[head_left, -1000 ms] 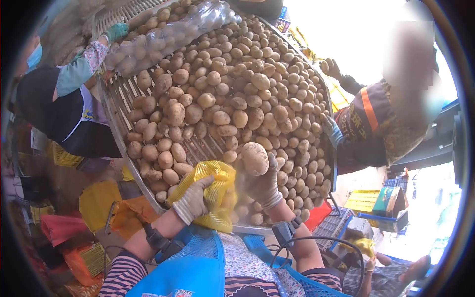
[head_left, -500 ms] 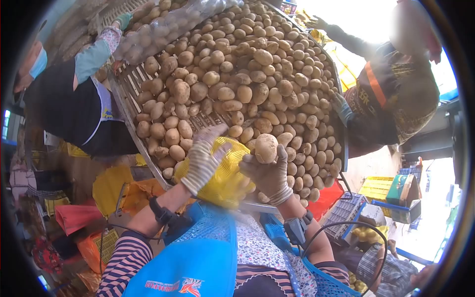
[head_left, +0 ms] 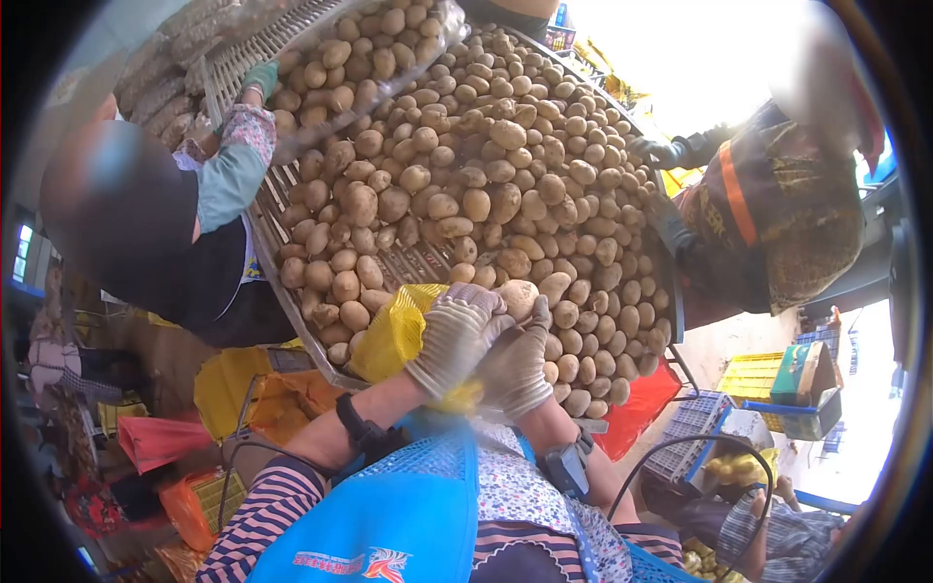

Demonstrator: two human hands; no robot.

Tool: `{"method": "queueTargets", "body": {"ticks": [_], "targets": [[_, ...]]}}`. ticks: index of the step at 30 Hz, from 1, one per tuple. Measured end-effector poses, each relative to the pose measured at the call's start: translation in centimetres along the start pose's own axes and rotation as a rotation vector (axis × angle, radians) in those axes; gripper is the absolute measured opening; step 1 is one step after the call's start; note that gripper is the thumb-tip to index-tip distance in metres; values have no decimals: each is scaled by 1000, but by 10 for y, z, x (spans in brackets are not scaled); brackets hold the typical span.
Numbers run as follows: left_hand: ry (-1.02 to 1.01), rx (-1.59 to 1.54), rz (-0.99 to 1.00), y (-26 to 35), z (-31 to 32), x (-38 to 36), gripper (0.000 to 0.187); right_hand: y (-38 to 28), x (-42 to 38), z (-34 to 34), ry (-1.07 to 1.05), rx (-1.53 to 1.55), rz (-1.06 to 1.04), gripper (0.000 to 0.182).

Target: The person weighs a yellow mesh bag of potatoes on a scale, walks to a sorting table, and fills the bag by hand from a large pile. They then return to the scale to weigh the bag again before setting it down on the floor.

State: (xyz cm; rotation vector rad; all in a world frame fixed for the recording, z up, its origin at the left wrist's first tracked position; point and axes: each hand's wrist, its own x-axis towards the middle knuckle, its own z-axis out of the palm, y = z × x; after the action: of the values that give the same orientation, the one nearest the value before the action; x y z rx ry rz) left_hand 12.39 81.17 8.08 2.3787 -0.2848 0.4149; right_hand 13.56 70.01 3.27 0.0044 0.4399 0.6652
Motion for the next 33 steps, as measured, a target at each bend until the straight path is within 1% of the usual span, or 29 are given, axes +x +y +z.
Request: {"method": "queueTargets", "body": {"ticks": [1,3,4,5,6,7,8,9,10,11,12,13,14,15,16,17,19,20,21,22,23,24,25,26,28,29,30,32,33], "targets": [[-2,6,-2,0,3,-11,27,4,-7,17,66,-59,4,69],[-242,786,178,-1,7,-36,23,8,-19,30,141,-206,-46,68],[-153,192,403,23,-20,-21,27,6,-23,29,149,-293,-103,68],[-337,82,247,22,-33,-30,36,0,-19,24,65,-297,-263,68],[-516,-30,86,17,-46,-41,45,-17,-14,7,4,-175,-255,67],[-522,-22,81,12,-59,-46,45,-28,-17,6,98,-215,-354,65],[-338,68,-81,7,-70,-49,61,-36,-20,4,193,-248,-456,63],[-152,154,-239,5,-77,-49,77,-41,-27,1,194,-233,-457,63],[-160,159,-236,4,-72,-48,77,-46,-35,-1,159,-384,-483,62],[-75,206,-210,4,-60,-46,87,-49,-42,-4,123,-539,-509,61],[7,252,-184,6,-46,-44,98,-51,-45,-18,125,-532,-511,61],[-116,352,-180,14,-28,-43,102,-51,-46,-42,105,-636,-544,59],[-120,355,-179,14,-14,-47,102,-49,-48,-66,83,-741,-574,57],[-284,374,-326,8,1,-51,89,-38,-51,-85,97,-717,-629,53],[-451,396,-468,-2,13,-55,76,-27,-52,-106,35,-707,-602,51],[-465,408,-456,-24,22,-60,76,-13,-55,-111,-17,-699,-561,52],[-185,-739,-1011,-67,29,-69,40,19,-49,-105,-63,-753,-566,55],[-194,-729,-1005,-62,22,-58,40,31,-42,-98,-60,-822,-604,56],[-131,-1004,-1186,-57,13,-46,29,34,-28,-100,-94,-935,-555,57],[-55,-1288,-1353,-49,1,-33,19,32,-21,-94,-105,-932,-558,57],[-108,-1366,-1402,-43,-11,-21,19,27,-13,-84,-64,-1307,-536,56],[-178,-1431,-1379,-44,-32,-15,23,22,-4,-73,-16,-1683,-506,55],[-295,-964,-878,-28,-59,-12,26,9,-15,-43,-144,-1923,-580,55],[-367,-484,-384,-13,-84,-10,29,-3,-15,-26,-156,-1929,-589,55],[-66,-1538,-1327,-22,-113,18,32,-22,-15,-6,-326,-2339,-385,57],[-85,-1550,-1204,-34,-123,21,33,-27,-4,-26,-448,-2275,-425,54],[-71,-1755,-1273,-43,-133,24,33,-20,5,-48,-462,-2283,-419,54],[-66,-1795,-1151,-66,-128,21,31,1,10,-89,-448,-1944,-416,47],[-45,-1803,-1164,-75,-122,15,31,7,69,-192,-397,-2003,-420,40]]}}
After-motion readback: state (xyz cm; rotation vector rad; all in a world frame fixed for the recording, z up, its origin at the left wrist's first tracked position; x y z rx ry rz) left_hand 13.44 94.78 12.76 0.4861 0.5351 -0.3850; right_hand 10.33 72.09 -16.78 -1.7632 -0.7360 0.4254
